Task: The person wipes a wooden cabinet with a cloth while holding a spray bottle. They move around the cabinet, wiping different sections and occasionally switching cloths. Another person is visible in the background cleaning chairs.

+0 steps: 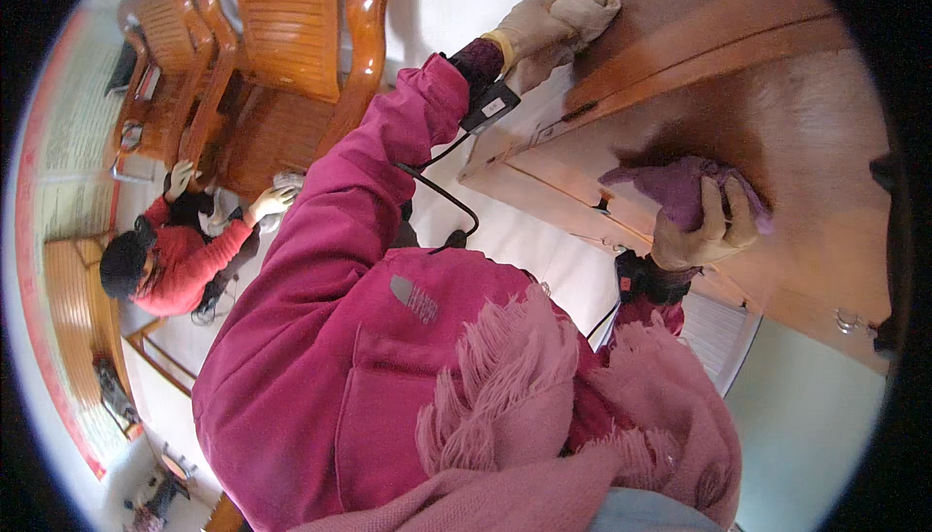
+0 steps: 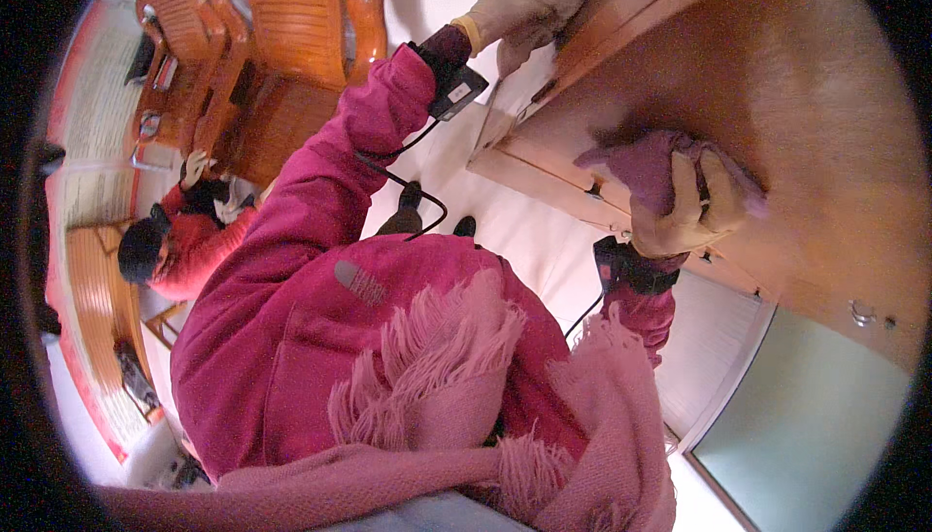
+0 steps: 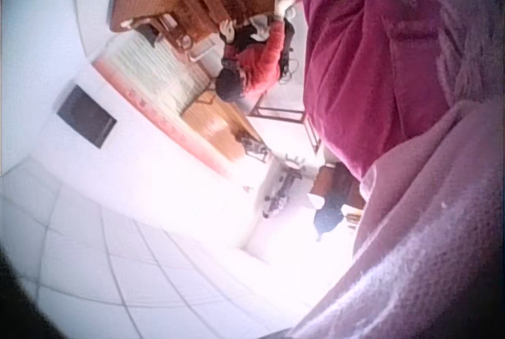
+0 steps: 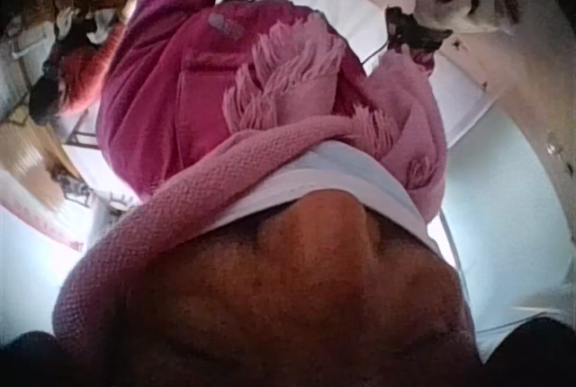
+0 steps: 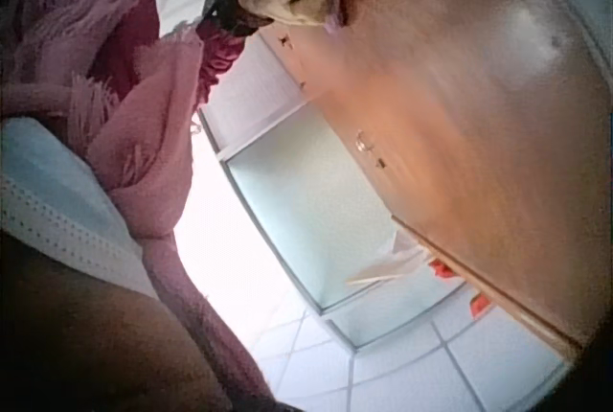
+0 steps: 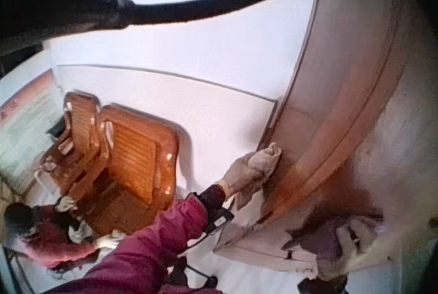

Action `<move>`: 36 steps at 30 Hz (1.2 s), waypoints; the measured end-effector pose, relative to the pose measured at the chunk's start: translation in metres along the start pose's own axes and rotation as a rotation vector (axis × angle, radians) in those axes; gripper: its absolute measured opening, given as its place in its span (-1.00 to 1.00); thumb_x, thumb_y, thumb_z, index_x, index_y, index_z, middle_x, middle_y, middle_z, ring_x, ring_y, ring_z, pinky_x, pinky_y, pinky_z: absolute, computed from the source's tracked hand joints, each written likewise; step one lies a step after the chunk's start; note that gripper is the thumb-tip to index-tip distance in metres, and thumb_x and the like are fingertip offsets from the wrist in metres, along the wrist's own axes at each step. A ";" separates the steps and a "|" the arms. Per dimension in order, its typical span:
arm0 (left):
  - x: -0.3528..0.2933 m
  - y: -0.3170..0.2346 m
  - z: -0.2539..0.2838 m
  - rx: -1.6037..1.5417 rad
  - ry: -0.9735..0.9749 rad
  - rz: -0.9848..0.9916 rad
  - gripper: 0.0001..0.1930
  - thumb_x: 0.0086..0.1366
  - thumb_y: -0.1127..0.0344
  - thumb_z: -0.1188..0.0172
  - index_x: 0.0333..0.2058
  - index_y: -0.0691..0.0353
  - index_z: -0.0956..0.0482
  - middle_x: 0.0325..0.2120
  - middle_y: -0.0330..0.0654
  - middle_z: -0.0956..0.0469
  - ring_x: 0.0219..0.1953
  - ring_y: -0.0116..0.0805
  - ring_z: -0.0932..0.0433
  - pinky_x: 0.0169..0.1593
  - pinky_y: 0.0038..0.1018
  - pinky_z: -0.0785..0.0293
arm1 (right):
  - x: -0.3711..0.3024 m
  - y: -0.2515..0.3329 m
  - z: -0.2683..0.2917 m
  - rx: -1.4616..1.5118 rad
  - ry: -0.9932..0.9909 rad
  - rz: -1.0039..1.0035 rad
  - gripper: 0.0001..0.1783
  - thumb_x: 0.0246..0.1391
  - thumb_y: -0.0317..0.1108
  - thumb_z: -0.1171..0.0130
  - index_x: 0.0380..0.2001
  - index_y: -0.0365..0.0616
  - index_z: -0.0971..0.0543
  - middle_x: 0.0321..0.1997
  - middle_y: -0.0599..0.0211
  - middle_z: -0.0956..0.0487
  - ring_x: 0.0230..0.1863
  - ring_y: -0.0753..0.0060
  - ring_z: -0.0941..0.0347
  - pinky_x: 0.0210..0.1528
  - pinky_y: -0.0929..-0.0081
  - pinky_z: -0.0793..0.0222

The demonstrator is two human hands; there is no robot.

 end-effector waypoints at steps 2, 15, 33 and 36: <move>0.003 0.005 0.003 0.008 0.019 0.007 -0.39 0.14 0.24 -0.35 0.20 0.23 -0.52 -0.02 -0.05 -0.67 0.01 -0.19 -0.64 0.14 -0.36 -0.53 | 0.005 0.008 0.005 -0.025 0.037 -0.074 -0.45 -0.28 -0.48 -0.39 -0.06 0.01 -0.65 0.02 0.24 -0.52 0.01 0.05 -0.52 0.06 0.08 -0.49; -0.057 -0.013 0.013 -0.049 0.261 -0.249 -0.46 0.17 0.37 -0.48 0.15 0.14 -0.56 0.04 -0.11 -0.60 0.06 -0.25 -0.60 0.20 -0.33 -0.51 | 0.116 0.106 -0.022 -0.252 0.278 0.086 -0.51 -0.27 -0.16 -0.53 -0.16 0.15 -0.66 -0.05 0.37 -0.65 -0.17 0.19 -0.62 0.12 0.04 -0.40; 0.042 -0.012 -0.003 -0.600 0.120 0.143 -0.54 0.15 0.51 -0.26 0.08 0.34 -0.53 -0.11 -0.16 -0.65 -0.02 -0.29 -0.62 0.13 -0.42 -0.50 | 0.120 0.046 -0.034 -0.351 -0.200 0.203 -0.59 0.20 -0.07 -0.26 -0.04 -0.12 -0.59 -0.08 0.12 -0.60 -0.10 0.13 -0.58 0.21 -0.34 -0.40; 0.024 -0.060 -0.016 -0.566 0.052 -0.274 -0.44 0.07 0.44 -0.35 0.12 0.28 -0.53 -0.04 -0.09 -0.63 0.04 -0.12 -0.60 0.17 -0.31 -0.45 | 0.112 0.042 -0.028 -0.355 -0.226 0.195 -0.58 0.12 -0.08 -0.28 -0.01 -0.04 -0.59 -0.13 0.09 -0.65 -0.27 0.11 -0.61 0.13 -0.47 -0.35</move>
Point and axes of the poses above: each hand's wrist, its own x-axis towards the middle knuckle, its own z-axis out of the back of the hand, y = z × x, the point moved 1 cm from there along x, towards the middle knuckle
